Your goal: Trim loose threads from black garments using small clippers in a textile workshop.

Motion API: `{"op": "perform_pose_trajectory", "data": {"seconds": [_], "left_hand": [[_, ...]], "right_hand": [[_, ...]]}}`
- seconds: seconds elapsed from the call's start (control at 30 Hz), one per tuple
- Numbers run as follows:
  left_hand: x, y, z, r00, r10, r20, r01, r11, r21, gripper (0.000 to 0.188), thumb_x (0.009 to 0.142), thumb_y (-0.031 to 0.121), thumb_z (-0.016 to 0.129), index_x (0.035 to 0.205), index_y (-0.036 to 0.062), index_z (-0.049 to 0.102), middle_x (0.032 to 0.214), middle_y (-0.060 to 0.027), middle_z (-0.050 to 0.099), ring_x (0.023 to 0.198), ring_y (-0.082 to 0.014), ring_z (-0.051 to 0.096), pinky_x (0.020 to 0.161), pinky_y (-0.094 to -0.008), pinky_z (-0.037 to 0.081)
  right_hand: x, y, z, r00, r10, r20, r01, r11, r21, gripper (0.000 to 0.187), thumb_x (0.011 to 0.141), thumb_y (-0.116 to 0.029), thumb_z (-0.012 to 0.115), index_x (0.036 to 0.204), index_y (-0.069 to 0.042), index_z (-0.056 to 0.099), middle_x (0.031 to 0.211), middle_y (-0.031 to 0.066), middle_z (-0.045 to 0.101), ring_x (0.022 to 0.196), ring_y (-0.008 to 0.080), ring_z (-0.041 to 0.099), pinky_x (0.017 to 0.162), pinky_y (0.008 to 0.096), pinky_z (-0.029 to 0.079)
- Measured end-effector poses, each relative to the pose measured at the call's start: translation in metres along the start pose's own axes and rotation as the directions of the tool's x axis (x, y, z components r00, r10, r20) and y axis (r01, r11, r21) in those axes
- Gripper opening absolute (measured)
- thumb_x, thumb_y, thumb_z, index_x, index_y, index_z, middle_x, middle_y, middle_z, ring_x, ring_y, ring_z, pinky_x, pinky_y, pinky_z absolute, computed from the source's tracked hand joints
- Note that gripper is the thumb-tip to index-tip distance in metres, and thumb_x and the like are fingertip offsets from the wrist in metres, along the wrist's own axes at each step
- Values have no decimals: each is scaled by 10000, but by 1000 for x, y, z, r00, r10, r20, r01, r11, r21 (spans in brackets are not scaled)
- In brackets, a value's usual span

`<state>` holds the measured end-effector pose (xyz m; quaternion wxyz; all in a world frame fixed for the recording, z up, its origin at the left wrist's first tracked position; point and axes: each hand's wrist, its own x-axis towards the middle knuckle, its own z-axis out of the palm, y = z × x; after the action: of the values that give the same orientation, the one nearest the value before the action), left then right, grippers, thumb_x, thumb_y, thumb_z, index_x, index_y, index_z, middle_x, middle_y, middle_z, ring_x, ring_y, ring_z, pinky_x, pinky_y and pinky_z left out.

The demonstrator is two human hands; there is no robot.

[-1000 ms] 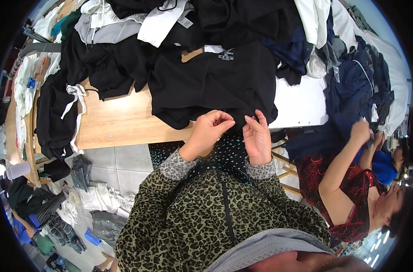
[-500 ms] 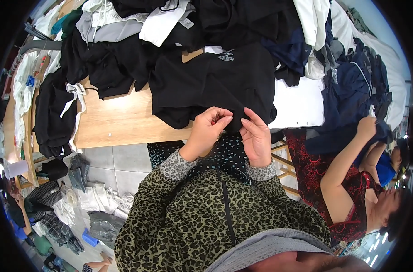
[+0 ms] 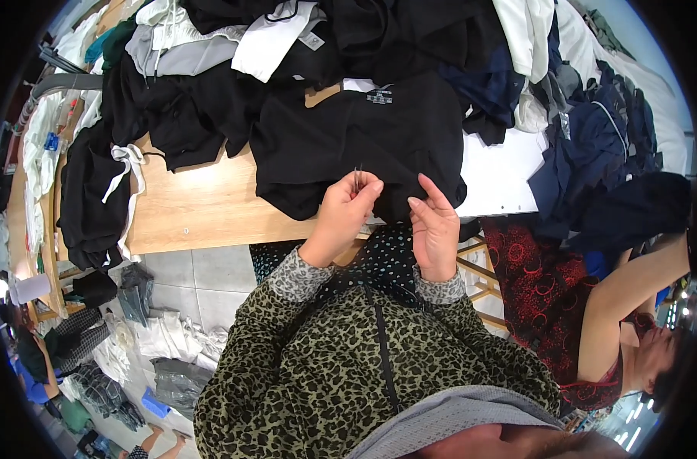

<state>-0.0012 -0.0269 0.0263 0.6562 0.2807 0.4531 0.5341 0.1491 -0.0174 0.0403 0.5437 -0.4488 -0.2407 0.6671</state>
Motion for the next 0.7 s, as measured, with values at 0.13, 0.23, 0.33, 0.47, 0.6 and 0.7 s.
{"op": "perform_pose_trajectory", "data": {"seconds": [0.13,0.23,0.33,0.47,0.6,0.7], "left_hand": [[2,-6,15,928,371,32,-358,867,346,94,863,80,624,827,8,576,714,41,512,566,-31,435,497,-183,357],[2,-8,15,906,410,104,-398,744,536,78,856,52,624,823,4,571,749,37,527,604,-42,461,518,-191,379],[5,-6,9,981,196,10,-191,942,277,87,875,90,604,829,25,571,706,52,499,591,-25,436,507,-185,359],[4,-6,-7,998,-61,-12,61,998,-32,114,891,145,601,832,48,583,672,92,472,572,14,388,494,-156,318],[0,-17,-5,1000,5,-15,-3,992,123,119,894,145,603,858,35,574,633,75,461,504,7,364,441,-158,276],[-2,-22,-1,993,121,-14,-116,973,198,92,865,108,637,870,24,600,685,76,504,582,4,419,498,-160,329]], "right_hand": [[0,2,-5,1000,6,16,-6,1000,7,434,804,89,609,1227,53,520,828,8,574,745,62,532,722,191,455],[0,5,-9,996,14,86,-13,1000,-8,435,809,91,599,1234,49,517,844,5,567,747,59,530,716,191,454],[1,-4,-1,999,28,22,-28,1000,11,460,818,96,578,1266,42,487,881,6,560,754,57,523,717,191,452],[8,0,-16,999,37,12,-37,997,68,502,822,108,545,1307,39,438,931,4,539,827,66,536,756,202,461],[8,2,-19,995,-15,96,5,996,94,534,823,111,531,1335,40,399,943,-5,516,838,57,537,771,211,468],[6,1,-14,998,-9,63,6,999,53,550,819,112,537,1344,36,390,905,-25,474,756,31,490,722,190,448]]}}
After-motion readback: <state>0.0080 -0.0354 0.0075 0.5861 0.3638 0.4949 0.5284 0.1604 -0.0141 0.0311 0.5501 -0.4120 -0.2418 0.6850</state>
